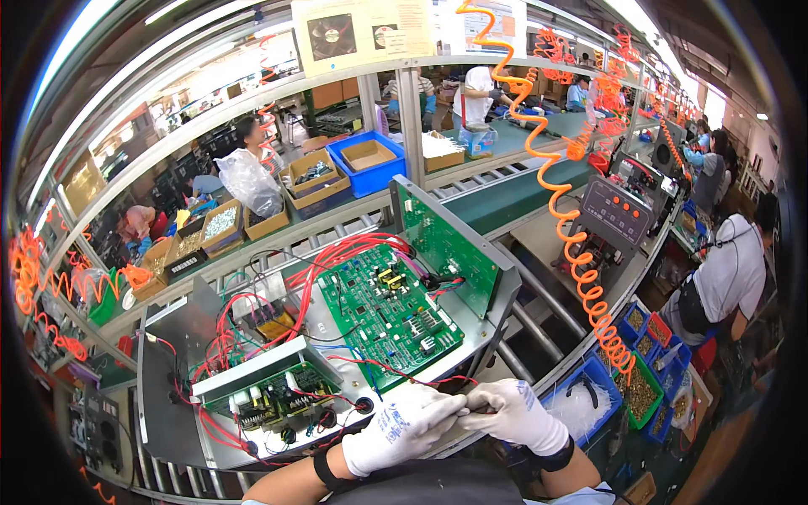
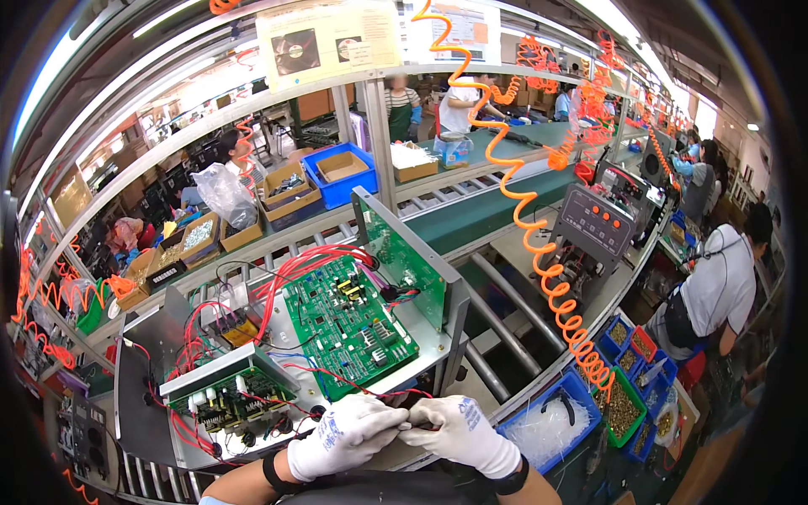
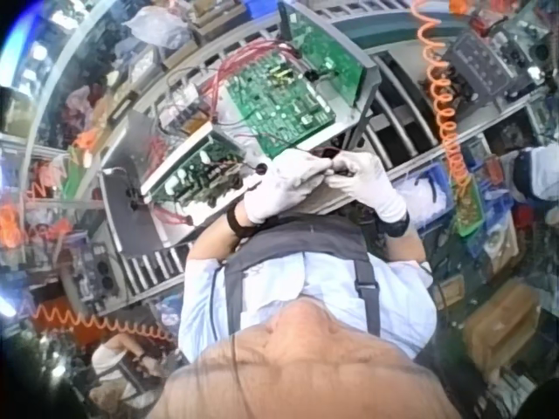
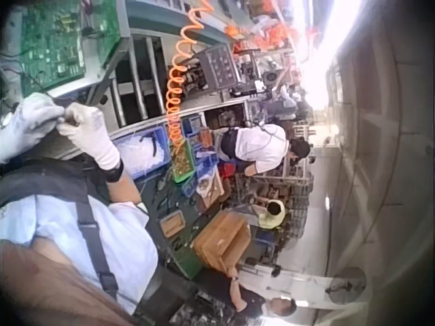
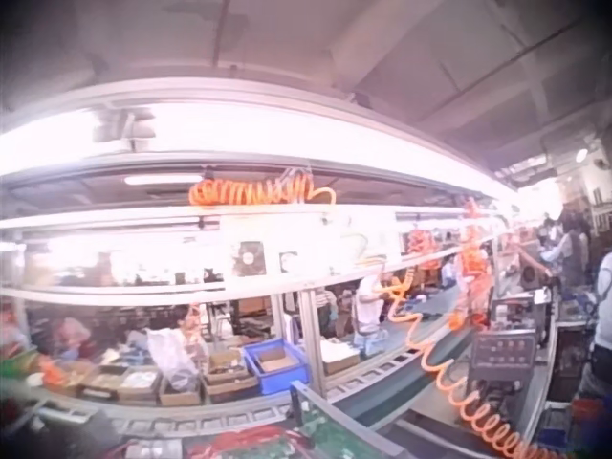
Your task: Assembling and wiring internal components of an electronic inverter on a factory production line.
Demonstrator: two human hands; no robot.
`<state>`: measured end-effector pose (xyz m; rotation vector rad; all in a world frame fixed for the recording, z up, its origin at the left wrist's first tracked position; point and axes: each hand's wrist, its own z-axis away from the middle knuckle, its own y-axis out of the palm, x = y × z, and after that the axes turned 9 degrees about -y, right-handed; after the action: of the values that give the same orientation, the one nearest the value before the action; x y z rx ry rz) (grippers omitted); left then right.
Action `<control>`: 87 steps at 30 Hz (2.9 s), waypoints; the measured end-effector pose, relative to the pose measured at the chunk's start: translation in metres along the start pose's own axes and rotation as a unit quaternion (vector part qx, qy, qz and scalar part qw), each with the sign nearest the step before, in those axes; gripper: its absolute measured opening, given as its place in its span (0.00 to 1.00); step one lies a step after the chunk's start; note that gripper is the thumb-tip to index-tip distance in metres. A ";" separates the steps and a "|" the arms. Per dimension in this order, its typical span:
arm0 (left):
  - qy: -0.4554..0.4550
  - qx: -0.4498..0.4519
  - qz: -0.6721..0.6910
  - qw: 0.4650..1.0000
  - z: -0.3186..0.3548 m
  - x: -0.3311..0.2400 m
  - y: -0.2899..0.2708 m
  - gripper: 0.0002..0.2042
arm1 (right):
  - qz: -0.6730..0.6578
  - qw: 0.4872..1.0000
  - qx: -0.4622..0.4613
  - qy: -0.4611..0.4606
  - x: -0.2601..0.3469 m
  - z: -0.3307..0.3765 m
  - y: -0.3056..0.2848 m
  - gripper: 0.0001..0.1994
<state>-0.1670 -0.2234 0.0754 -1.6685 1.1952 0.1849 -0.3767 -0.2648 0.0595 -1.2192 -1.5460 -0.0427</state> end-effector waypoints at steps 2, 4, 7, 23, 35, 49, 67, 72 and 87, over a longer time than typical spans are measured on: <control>-0.061 0.041 -0.014 0.997 0.005 0.003 -0.004 0.12 | -0.012 1.000 0.010 0.019 0.005 -0.002 0.005 0.10; -0.075 0.001 -0.021 0.997 0.017 0.016 -0.003 0.12 | -0.271 0.950 -0.056 0.147 0.014 -0.005 0.012 0.10; -0.017 -0.091 0.010 0.996 0.014 0.009 -0.009 0.15 | -0.329 0.920 -0.074 0.199 0.011 -0.004 0.023 0.09; 0.007 0.064 -0.240 0.969 0.053 0.038 0.019 0.15 | 0.325 0.937 -0.118 -0.047 -0.024 -0.077 -0.022 0.07; -0.007 0.051 -0.218 0.975 0.050 0.038 0.020 0.19 | 0.523 0.847 0.090 0.037 -0.032 -0.106 -0.006 0.05; 0.004 0.046 -0.217 0.975 0.050 0.043 0.019 0.21 | 0.474 0.870 0.126 0.043 -0.035 -0.120 -0.010 0.05; -0.110 -0.092 -0.124 0.982 0.045 -0.001 -0.048 0.16 | 0.119 0.956 -0.266 -0.031 0.011 -0.052 0.008 0.16; -0.240 -0.106 -0.045 0.964 0.030 -0.023 -0.071 0.11 | 0.029 0.993 -0.019 0.113 -0.015 0.000 0.054 0.18; -0.113 0.136 -0.134 0.975 0.060 0.002 -0.006 0.16 | -0.037 0.990 -0.110 0.080 -0.078 0.021 0.151 0.14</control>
<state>-0.1376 -0.1769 0.0503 -1.5029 0.7785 0.0376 -0.2978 -0.2329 -0.0891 -1.2968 -1.4732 -0.3594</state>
